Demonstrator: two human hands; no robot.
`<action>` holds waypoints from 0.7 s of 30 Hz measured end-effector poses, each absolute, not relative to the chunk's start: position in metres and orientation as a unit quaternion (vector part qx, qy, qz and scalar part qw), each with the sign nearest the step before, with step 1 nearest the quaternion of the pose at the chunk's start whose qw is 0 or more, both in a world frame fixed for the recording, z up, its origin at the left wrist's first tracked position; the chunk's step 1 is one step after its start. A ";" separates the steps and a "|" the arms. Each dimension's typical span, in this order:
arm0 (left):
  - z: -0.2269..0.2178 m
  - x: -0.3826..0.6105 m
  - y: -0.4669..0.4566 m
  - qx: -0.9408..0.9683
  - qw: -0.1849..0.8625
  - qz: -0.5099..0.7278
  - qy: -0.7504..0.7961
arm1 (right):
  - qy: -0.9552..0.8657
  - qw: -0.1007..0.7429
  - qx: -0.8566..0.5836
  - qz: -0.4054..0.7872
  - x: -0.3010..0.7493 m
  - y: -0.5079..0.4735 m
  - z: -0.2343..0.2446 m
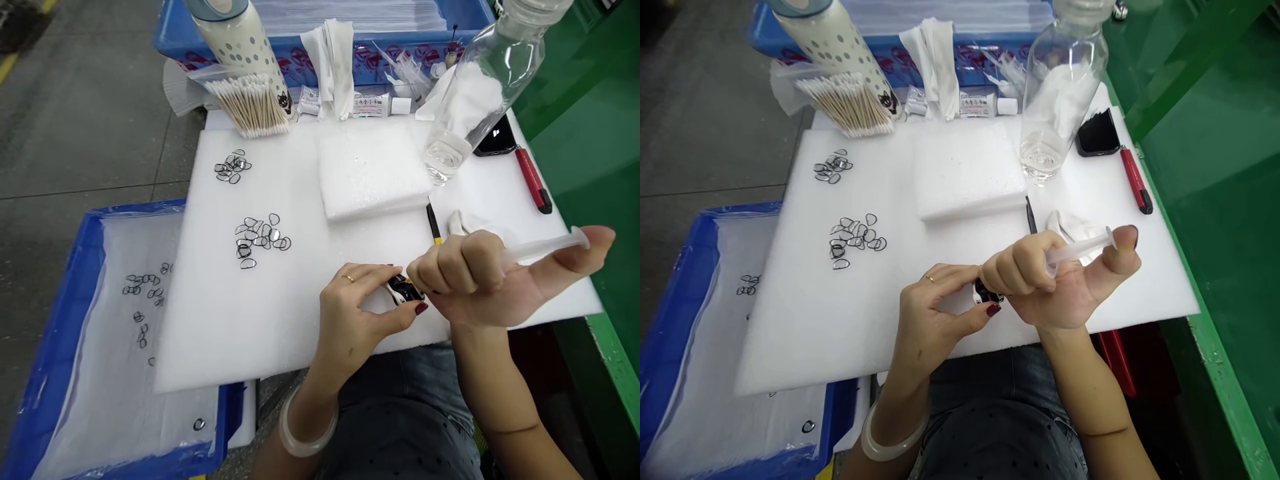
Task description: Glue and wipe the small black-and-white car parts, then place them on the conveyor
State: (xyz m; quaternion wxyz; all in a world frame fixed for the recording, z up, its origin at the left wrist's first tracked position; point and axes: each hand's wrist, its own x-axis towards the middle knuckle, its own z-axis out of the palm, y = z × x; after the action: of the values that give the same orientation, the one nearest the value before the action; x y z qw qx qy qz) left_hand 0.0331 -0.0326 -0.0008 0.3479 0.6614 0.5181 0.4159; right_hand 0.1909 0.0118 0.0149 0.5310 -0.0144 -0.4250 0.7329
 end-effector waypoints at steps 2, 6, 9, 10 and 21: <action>-0.001 0.033 -0.033 0.663 0.345 0.414 0.519 | -0.419 0.533 -0.012 0.735 0.192 0.012 0.014; -0.001 0.033 -0.032 0.664 0.343 0.412 0.521 | -0.423 0.525 -0.014 0.738 0.195 0.011 0.016; -0.002 0.033 -0.032 0.667 0.344 0.406 0.521 | -0.414 0.527 -0.053 0.741 0.196 0.009 0.022; -0.001 0.033 -0.032 0.668 0.345 0.404 0.521 | -0.406 0.531 -0.070 0.740 0.196 0.008 0.024; -0.001 0.033 -0.032 0.671 0.335 0.407 0.522 | -0.431 0.558 -0.051 0.707 0.196 0.009 0.018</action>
State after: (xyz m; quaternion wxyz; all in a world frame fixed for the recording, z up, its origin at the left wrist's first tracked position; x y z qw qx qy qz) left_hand 0.0330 -0.0321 -0.0013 0.3347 0.6705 0.5223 0.4068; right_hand 0.1962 0.0091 0.0175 0.5579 -0.0508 -0.4310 0.7074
